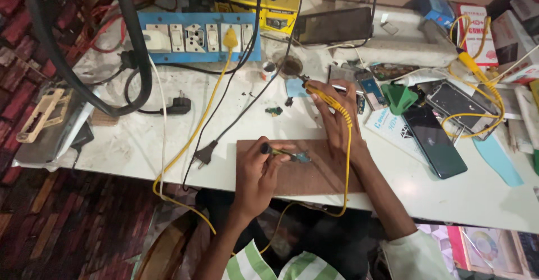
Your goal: The person uses a soldering iron and solder wire to work on a small electronic component placed on a brown mat. They repeatedly apply heat and solder to the component, occasionally dipping the iron tip into a small container. A smartphone is briefly handled and placed back on the table.
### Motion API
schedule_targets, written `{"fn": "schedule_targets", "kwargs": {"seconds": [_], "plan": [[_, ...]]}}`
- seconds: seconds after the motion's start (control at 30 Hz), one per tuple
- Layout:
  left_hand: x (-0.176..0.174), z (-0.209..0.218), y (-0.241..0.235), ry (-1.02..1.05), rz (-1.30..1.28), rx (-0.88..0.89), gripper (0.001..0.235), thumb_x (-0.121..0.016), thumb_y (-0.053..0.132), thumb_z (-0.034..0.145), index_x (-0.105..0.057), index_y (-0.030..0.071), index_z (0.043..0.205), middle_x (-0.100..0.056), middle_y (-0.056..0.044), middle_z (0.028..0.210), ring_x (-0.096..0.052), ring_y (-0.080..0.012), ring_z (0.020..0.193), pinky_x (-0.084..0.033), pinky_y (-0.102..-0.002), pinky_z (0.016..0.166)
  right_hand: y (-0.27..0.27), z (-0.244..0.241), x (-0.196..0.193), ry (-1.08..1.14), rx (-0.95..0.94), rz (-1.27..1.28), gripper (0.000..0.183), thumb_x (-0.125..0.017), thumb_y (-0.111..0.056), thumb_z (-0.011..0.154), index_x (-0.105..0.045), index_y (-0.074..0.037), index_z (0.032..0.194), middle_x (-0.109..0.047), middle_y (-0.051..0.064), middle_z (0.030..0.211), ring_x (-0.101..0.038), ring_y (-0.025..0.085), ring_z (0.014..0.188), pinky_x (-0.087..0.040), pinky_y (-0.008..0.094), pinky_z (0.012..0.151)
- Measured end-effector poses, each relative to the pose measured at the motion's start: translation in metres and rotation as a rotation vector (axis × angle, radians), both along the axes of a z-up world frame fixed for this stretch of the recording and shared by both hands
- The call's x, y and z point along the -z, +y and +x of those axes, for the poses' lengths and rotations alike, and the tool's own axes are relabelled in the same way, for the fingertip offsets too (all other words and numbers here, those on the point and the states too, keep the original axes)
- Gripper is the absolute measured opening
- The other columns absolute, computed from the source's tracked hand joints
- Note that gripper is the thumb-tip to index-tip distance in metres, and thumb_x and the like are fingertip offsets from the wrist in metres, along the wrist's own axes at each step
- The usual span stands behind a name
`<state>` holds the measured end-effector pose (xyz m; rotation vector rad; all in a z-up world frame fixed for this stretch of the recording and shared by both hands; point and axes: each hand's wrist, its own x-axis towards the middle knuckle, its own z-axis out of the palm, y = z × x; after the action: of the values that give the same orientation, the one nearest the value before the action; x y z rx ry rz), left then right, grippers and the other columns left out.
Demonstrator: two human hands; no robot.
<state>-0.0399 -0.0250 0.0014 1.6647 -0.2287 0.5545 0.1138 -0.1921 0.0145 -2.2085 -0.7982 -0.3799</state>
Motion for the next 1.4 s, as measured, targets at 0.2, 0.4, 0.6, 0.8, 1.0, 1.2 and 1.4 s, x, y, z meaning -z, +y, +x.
{"fn": "schedule_targets", "kwargs": {"seconds": [0.2, 0.4, 0.6, 0.8, 1.0, 1.2, 1.4], "plan": [[-0.003, 0.002, 0.001, 0.178, -0.042, -0.062, 0.031, -0.053, 0.025, 0.106, -0.072, 0.001, 0.107, -0.065, -0.008, 0.082, -0.050, -0.0149, 0.064, -0.040, -0.029, 0.060, 0.002, -0.001, -0.002, 0.023, 0.014, 0.016, 0.029, -0.061, -0.016, 0.103, -0.069, -0.009, 0.130, -0.074, 0.008, 0.121, -0.048, 0.031, 0.122, -0.043, 0.042, 0.105], [-0.011, 0.006, 0.002, 0.047, 0.034, -0.024, 0.034, -0.046, 0.027, 0.110, -0.068, 0.001, 0.103, -0.061, -0.009, 0.085, -0.057, -0.0168, 0.070, -0.046, -0.031, 0.066, -0.006, -0.001, 0.007, 0.050, -0.091, 0.367, 0.031, -0.054, -0.023, 0.108, -0.063, -0.002, 0.128, -0.069, 0.010, 0.120, -0.063, 0.025, 0.111, -0.048, 0.039, 0.101], [-0.007, 0.024, 0.008, 0.027, 0.166, -0.054, 0.032, -0.045, 0.026, 0.109, -0.064, 0.002, 0.099, -0.067, -0.010, 0.080, -0.062, -0.0226, 0.062, -0.048, -0.036, 0.061, -0.044, -0.009, 0.031, 0.196, 0.082, 1.025, 0.050, -0.047, -0.050, 0.112, -0.063, -0.003, 0.118, -0.069, 0.007, 0.093, -0.059, 0.014, 0.077, -0.048, 0.029, 0.078], [-0.012, 0.029, 0.009, -0.059, 0.280, -0.051, 0.029, -0.046, 0.023, 0.109, -0.063, 0.003, 0.096, -0.069, -0.011, 0.085, -0.069, -0.0275, 0.066, -0.053, -0.037, 0.061, -0.075, -0.040, 0.055, 0.380, 0.171, 1.423, 0.052, -0.051, -0.059, 0.105, -0.057, -0.008, 0.104, -0.054, 0.001, 0.082, -0.046, 0.011, 0.068, -0.040, 0.028, 0.067], [-0.018, 0.031, 0.007, -0.037, 0.308, -0.064, 0.025, -0.047, 0.020, 0.108, -0.064, 0.004, 0.099, -0.070, -0.010, 0.087, -0.072, -0.0281, 0.073, -0.055, -0.037, 0.064, -0.079, -0.056, 0.055, 0.467, 0.257, 1.431, 0.046, -0.059, -0.056, 0.104, -0.052, -0.012, 0.094, -0.044, -0.003, 0.068, -0.041, 0.010, 0.058, -0.036, 0.028, 0.060], [-0.019, 0.032, 0.008, -0.079, 0.418, -0.069, 0.013, -0.052, 0.004, 0.095, -0.063, 0.000, 0.099, -0.070, -0.011, 0.096, -0.072, -0.0296, 0.075, -0.055, -0.036, 0.063, -0.075, -0.060, 0.051, 0.494, 0.402, 1.442, 0.027, -0.062, -0.036, 0.103, -0.053, -0.013, 0.092, -0.050, -0.002, 0.071, -0.052, 0.011, 0.062, -0.042, 0.030, 0.060], [-0.017, 0.035, 0.007, -0.077, 0.428, -0.052, 0.003, -0.060, 0.000, 0.095, -0.062, 0.000, 0.093, -0.069, -0.012, 0.087, -0.071, -0.0292, 0.073, -0.054, -0.037, 0.061, -0.073, -0.063, 0.050, 0.396, 0.506, 1.369, 0.026, -0.059, -0.027, 0.106, -0.053, -0.010, 0.088, -0.054, 0.000, 0.075, -0.053, 0.011, 0.065, -0.042, 0.028, 0.056]]}}
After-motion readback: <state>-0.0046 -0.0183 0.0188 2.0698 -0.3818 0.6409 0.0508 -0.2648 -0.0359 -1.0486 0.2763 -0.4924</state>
